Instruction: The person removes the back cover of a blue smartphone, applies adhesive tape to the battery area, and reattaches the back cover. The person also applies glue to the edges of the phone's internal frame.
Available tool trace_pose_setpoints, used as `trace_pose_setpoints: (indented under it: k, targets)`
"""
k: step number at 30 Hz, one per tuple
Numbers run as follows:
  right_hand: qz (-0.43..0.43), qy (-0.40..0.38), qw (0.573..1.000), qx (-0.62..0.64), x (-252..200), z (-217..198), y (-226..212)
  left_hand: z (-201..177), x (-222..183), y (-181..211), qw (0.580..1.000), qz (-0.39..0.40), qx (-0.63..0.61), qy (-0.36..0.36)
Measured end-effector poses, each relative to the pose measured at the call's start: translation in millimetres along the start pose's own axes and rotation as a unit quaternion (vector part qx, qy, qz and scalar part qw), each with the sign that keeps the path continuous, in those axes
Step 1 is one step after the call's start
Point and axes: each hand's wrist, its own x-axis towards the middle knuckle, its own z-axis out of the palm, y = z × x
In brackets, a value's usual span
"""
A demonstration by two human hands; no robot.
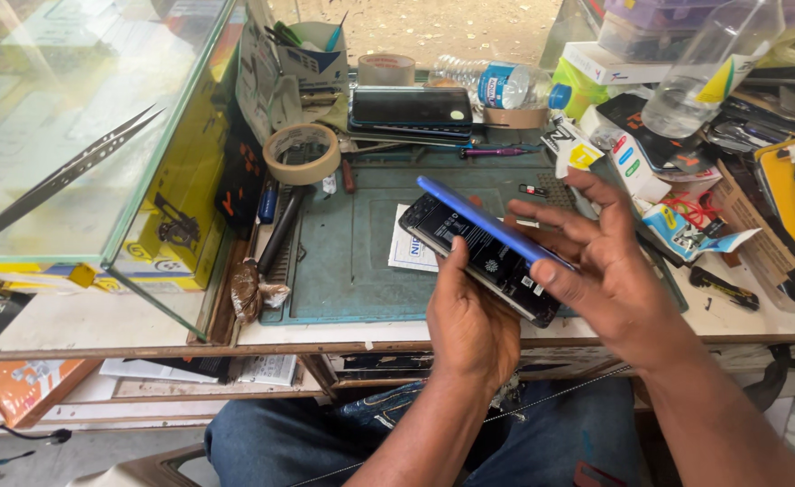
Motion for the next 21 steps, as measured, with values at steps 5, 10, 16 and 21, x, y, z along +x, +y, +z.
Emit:
trace_pose_setpoints:
  k: [5, 10, 16, 21]
  targets:
    - [0.026, 0.013, 0.999, 0.036, 4.8, -4.2, 0.6, -7.2, 5.6, -3.4, 1.000, -0.004, -0.021, 0.017]
    - [0.028, 0.020, 0.997, 0.071, 6.4, -4.8, -0.5, -8.8, 6.6, -1.4, 0.999, -0.018, -0.012, 0.027]
    - [0.041, 0.037, 0.993, 0.109, 8.3, -6.2, -3.4, -6.4, 7.1, -0.2, 0.999, -0.006, 0.004, 0.043]
    - [0.044, 0.055, 0.991, 0.113, 7.9, -5.8, -3.8, -3.3, 7.5, 0.1, 0.999, 0.007, 0.021, 0.040]
